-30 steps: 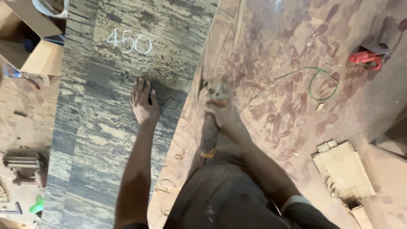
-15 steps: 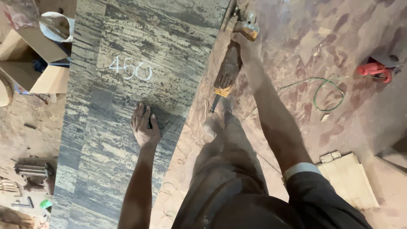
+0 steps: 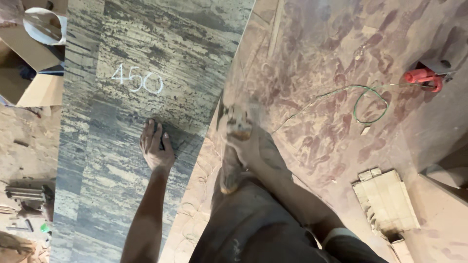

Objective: The person uses an angle grinder to grind the surface of a large wood panel laid on the workshop floor, steadying the panel with one hand while moving the grinder across it. They reposition the panel and continue grinding different sections of its surface.

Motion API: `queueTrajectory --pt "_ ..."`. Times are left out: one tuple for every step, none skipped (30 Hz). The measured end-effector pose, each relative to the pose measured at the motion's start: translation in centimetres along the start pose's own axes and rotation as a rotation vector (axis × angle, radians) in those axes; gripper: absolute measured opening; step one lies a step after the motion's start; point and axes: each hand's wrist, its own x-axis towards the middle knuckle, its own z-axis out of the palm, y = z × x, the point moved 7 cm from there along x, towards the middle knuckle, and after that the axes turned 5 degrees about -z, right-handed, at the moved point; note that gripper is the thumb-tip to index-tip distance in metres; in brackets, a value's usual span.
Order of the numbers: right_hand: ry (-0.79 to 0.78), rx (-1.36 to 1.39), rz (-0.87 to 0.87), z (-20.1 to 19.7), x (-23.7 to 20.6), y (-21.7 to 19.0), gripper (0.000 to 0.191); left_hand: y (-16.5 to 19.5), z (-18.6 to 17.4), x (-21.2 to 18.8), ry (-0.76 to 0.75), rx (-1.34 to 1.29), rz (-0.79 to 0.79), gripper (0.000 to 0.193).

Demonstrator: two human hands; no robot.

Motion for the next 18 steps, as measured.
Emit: queueTrajectory --pt "-0.015 -0.02 0.01 -0.2 -0.7 0.2 0.08 0.0 0.0 0.0 0.005 0.005 0.001 0.032" --pt "-0.031 -0.041 0.021 -0.4 -0.9 0.2 0.079 -0.1 0.0 0.0 0.011 0.007 -0.003 0.031" --pt "-0.006 -0.023 0.036 -0.8 -0.7 0.0 0.082 -0.1 0.0 0.0 0.012 0.011 -0.008 0.031" --pt "0.02 -0.005 0.053 -1.3 0.1 -0.2 0.085 -0.2 0.0 -0.1 0.011 0.014 -0.014 0.031" --pt "0.042 0.01 0.072 -1.7 1.2 -0.6 0.088 -0.3 0.0 -0.1 0.009 0.005 -0.011 0.031" --pt "0.069 0.096 0.072 -1.8 2.7 -1.0 0.077 -0.3 0.0 -0.2 0.011 -0.002 -0.011 0.031" --pt "0.094 0.182 0.072 -1.8 4.5 -1.5 0.067 -0.4 0.0 -0.2 0.014 -0.008 -0.011 0.031" --pt "0.135 0.165 0.04 -2.0 6.6 -2.3 0.063 -0.5 0.0 -0.2 0.016 -0.01 -0.012 0.031" --pt "0.172 0.147 0.005 -2.2 8.6 -3.2 0.058 -0.5 0.0 -0.3 0.021 -0.012 -0.014 0.031" --pt "0.136 0.197 -0.034 -2.0 10.2 -4.2 0.055 -0.6 -0.1 -0.3 0.029 -0.012 -0.017 0.031" --pt "0.1 0.246 -0.07 -2.0 11.9 -5.3 0.051 -0.7 -0.1 -0.3 0.032 -0.015 -0.018 0.031" --pt "0.119 0.184 -0.076 -1.9 14.7 -6.6 0.05 -0.7 -0.1 -0.3 0.03 -0.019 -0.019 0.03" --pt "0.142 0.122 -0.083 -1.4 15.7 -7.7 0.05 -0.8 -0.1 -0.3 0.024 -0.023 -0.017 0.03" --pt "0.164 0.115 -0.079 -1.7 15.8 -7.9 0.051 -0.9 -0.1 -0.3 0.018 -0.029 -0.019 0.03" --pt "0.187 0.109 -0.078 -1.6 16.1 -8.6 0.052 -1.0 -0.1 -0.3 0.015 -0.036 -0.019 0.03" --pt "0.195 0.07 -0.074 -1.4 15.8 -8.7 0.055 -1.0 -0.1 -0.3 0.013 -0.044 -0.013 0.03" --pt "0.207 0.034 -0.075 -1.3 15.2 -8.8 0.058 -1.1 -0.2 -0.3 0.015 -0.065 -0.002 0.03" --pt "0.221 -0.004 -0.074 -1.1 14.2 -8.7 0.061 -1.2 -0.3 -0.3 0.014 -0.085 0.008 0.031"
